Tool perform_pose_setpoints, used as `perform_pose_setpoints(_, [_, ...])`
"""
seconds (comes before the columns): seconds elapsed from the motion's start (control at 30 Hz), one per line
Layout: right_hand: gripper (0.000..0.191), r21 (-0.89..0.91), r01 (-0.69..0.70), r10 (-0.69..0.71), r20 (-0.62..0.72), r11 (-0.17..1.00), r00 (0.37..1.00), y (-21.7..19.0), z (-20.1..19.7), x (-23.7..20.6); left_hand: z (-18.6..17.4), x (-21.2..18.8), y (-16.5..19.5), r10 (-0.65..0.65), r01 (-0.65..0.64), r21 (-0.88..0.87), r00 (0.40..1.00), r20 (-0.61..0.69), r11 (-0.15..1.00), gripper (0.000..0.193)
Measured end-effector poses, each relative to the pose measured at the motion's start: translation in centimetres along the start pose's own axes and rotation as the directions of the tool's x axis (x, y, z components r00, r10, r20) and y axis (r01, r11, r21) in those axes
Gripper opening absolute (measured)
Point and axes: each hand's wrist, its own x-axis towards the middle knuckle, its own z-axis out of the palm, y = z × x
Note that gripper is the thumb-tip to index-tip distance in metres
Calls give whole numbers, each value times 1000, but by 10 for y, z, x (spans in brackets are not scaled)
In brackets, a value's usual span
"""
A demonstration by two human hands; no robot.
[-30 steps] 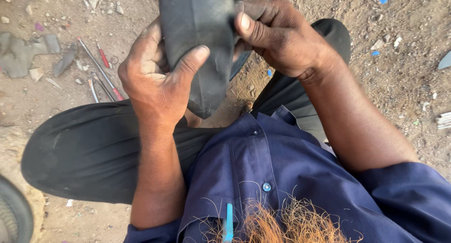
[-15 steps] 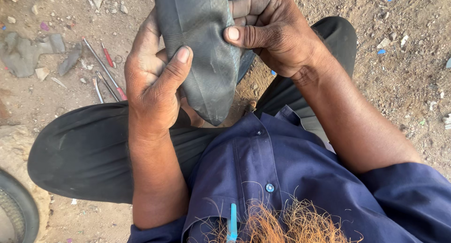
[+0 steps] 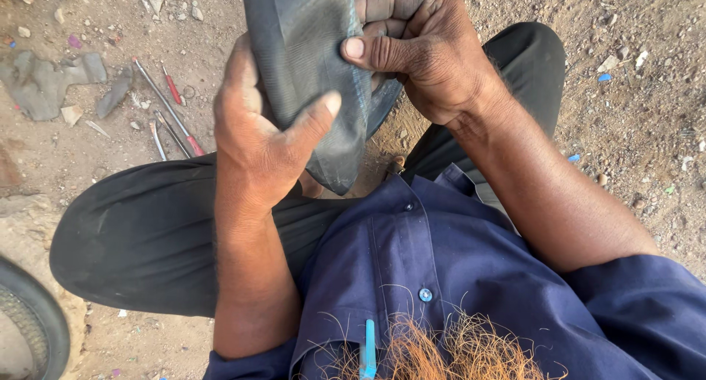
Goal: The person sits on the ground beside a motorcycle and uses a metal lever to pry the tire bead off the rear wheel rim, working around the wheel. They pull the inner tube out from inside the tire and then squeeze and press along the tube with both hands.
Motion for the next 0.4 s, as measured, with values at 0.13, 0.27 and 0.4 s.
perform_pose_setpoints(0.13, [20, 45, 3, -3, 0, 999, 1000, 2, -3, 1, 2, -2, 7, 74, -73, 78, 997, -8, 994, 73])
perform_pose_setpoints(0.27, [9, 104, 30, -34, 41, 994, 999, 1, -5, 0, 0, 2, 9, -281, 269, 109, 953, 112, 957, 44])
perform_pose_setpoints(0.4, [13, 169, 27, -33, 31, 985, 999, -1, 3, -1, -2, 0, 3, -156, 156, 10, 979, 132, 988, 35])
